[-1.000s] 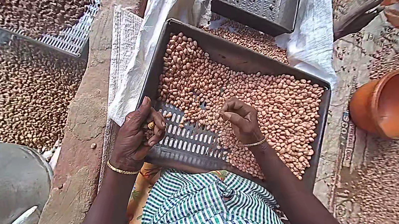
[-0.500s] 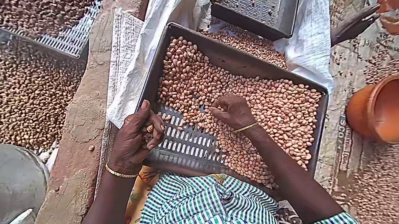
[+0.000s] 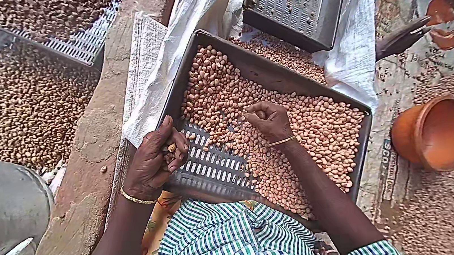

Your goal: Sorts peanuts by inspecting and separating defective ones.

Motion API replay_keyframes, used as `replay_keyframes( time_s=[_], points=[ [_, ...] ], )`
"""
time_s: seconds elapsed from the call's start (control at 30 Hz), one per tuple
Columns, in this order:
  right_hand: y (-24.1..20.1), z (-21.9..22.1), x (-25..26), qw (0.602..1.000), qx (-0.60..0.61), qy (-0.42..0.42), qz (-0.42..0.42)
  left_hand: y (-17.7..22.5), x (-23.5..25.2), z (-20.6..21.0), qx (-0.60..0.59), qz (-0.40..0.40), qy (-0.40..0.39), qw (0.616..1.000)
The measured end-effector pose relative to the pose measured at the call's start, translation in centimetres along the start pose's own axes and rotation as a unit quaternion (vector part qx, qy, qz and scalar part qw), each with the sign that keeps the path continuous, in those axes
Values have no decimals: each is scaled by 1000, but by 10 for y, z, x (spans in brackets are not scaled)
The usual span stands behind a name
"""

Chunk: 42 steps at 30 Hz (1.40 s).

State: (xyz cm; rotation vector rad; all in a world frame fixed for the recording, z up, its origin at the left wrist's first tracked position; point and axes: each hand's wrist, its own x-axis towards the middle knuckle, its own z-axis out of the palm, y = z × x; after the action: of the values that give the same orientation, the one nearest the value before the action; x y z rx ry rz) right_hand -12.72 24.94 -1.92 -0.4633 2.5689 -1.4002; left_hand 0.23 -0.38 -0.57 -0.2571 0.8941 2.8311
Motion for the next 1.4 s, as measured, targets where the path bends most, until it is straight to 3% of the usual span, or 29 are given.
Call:
replay_keyframes(
  time_s=[0.07, 0.1, 0.17, 0.23, 0.33, 0.47, 0.53, 0.57, 0.63, 0.67, 0.73, 0.83, 1.07, 1.17, 1.23, 1.27, 1.3, 1.37, 1.4],
  points=[
    [7, -10, -4, 953, 297, 4, 61, 0, -2, -1, -3, 4, 1, 1000],
    [9, -12, -3, 938, 340, -5, 68, 0, -2, -1, 0, 4, 1, 1000],
    [5, -12, 6, 973, 224, -6, 53, -1, 0, -1, 2, 0, -5, 1000],
    [-13, -3, 14, 998, -41, -27, 37, -1, 0, 0, 7, -1, -3, 1000],
    [-23, 18, 20, 957, -280, -61, -33, 0, -2, 1, 7, 7, 16, 1000],
    [-38, 23, 20, 918, -372, -135, 3, 0, -1, 2, -1, 5, 11, 1000],
    [-25, 5, 23, 963, -245, -111, -17, -1, 0, 1, -3, 5, 6, 1000],
    [-11, -2, 24, 991, -103, -82, -14, 0, -1, 0, -2, 8, 11, 1000],
    [6, -9, 23, 986, 156, -46, 35, 0, -4, -2, -6, 14, 10, 1000],
    [9, -11, 22, 986, 160, -38, 36, -1, -3, -2, -6, 12, 5, 1000],
    [0, -10, 21, 999, -11, -46, 1, -1, 0, 0, -2, 3, -3, 1000],
    [-25, 4, 15, 972, -217, -80, -40, 0, -1, 0, 3, 4, 4, 1000],
    [-24, 32, 5, 929, -357, -69, -76, 0, -1, -1, -2, 5, 7, 1000],
    [-24, 29, 6, 946, -306, -102, -6, 1, -3, -1, -3, 8, 15, 1000],
    [-22, 22, 13, 968, -238, -79, 25, 0, -2, 0, 1, 8, 6, 1000],
    [-21, 16, 16, 986, -153, -45, 39, -1, -1, 0, 5, 8, 0, 1000],
    [-17, 11, 18, 998, 5, -11, 57, 0, 0, 0, 7, 10, -4, 1000],
    [-14, 9, 20, 933, 341, -1, 111, 1, -3, -3, 9, 17, -1, 1000],
    [-13, 8, 18, 913, 390, -23, 122, 1, -4, -3, 8, 15, -2, 1000]
  ],
)
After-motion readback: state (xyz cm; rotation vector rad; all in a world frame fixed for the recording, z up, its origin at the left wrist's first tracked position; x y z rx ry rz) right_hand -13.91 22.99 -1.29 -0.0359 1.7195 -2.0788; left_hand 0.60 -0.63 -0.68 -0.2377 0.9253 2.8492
